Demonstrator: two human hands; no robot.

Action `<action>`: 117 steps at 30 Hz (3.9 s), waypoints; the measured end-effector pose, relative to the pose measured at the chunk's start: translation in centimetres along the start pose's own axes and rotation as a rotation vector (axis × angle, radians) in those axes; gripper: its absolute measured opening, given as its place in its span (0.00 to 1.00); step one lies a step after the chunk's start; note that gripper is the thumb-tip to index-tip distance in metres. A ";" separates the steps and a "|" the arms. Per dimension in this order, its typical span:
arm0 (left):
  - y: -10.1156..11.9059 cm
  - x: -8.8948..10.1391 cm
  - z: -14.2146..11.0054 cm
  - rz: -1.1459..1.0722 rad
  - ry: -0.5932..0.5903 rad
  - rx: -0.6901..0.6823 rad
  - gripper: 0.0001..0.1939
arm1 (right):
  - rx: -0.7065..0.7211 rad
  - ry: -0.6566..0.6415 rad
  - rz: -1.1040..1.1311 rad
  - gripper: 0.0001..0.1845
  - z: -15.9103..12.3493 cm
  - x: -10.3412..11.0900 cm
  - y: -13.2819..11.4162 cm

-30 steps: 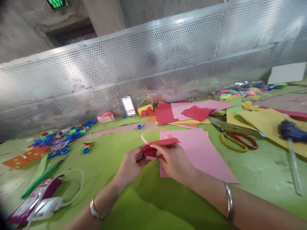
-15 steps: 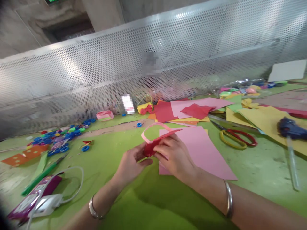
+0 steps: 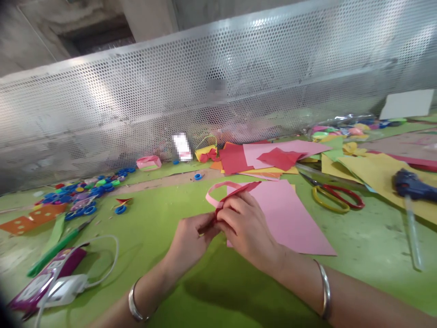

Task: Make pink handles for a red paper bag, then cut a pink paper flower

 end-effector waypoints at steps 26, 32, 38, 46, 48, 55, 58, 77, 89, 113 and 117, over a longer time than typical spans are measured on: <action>-3.0 2.5 1.8 -0.478 0.111 0.316 0.08 | -0.143 -0.166 -0.142 0.03 0.3 -0.9 4.9; -3.1 0.5 0.9 -0.550 -0.115 0.411 0.22 | -0.143 -0.176 -0.050 0.05 0.4 -1.1 4.7; -4.3 0.3 0.3 -0.655 -0.110 0.562 0.21 | -0.292 -0.111 0.024 0.11 0.6 -0.3 5.7; -5.4 0.2 -0.5 -0.569 -0.110 0.732 0.14 | -0.173 -0.220 0.200 0.27 0.2 -1.0 3.7; -5.7 0.5 -0.2 -0.557 -0.056 0.729 0.14 | -0.114 -0.296 0.192 0.21 -0.6 -1.9 2.9; -7.0 1.6 0.7 -0.666 0.263 0.709 0.08 | -0.035 -0.217 0.123 0.28 -0.7 -1.8 1.8; -7.0 1.3 0.6 -0.694 0.270 0.713 0.07 | -0.100 -0.143 0.112 0.15 -0.6 -1.4 2.4; -4.3 -1.4 -1.2 -0.825 -0.252 0.752 0.38 | -0.869 -0.323 0.658 0.13 -2.2 -3.6 4.9; -4.8 -0.9 -1.5 -0.518 -0.180 0.734 0.54 | -0.776 -0.194 0.406 0.06 -1.7 -2.1 5.9; -1.1 -0.1 -1.1 -0.199 -0.022 0.324 0.35 | -0.671 -0.345 -0.043 0.06 -2.1 -2.0 5.6; -1.1 0.1 -1.1 -0.156 -0.003 0.287 0.36 | -0.650 -0.323 -0.059 0.10 -2.3 -2.0 5.8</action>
Point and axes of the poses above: each hand's wrist, its own z-axis towards the middle knuckle, its own x-axis out of the back of the hand, y = z × x, the point moved 9 cm from there along z, towards the middle knuckle, and after that the axes turned 14 degrees about y, right-handed, at the moved point
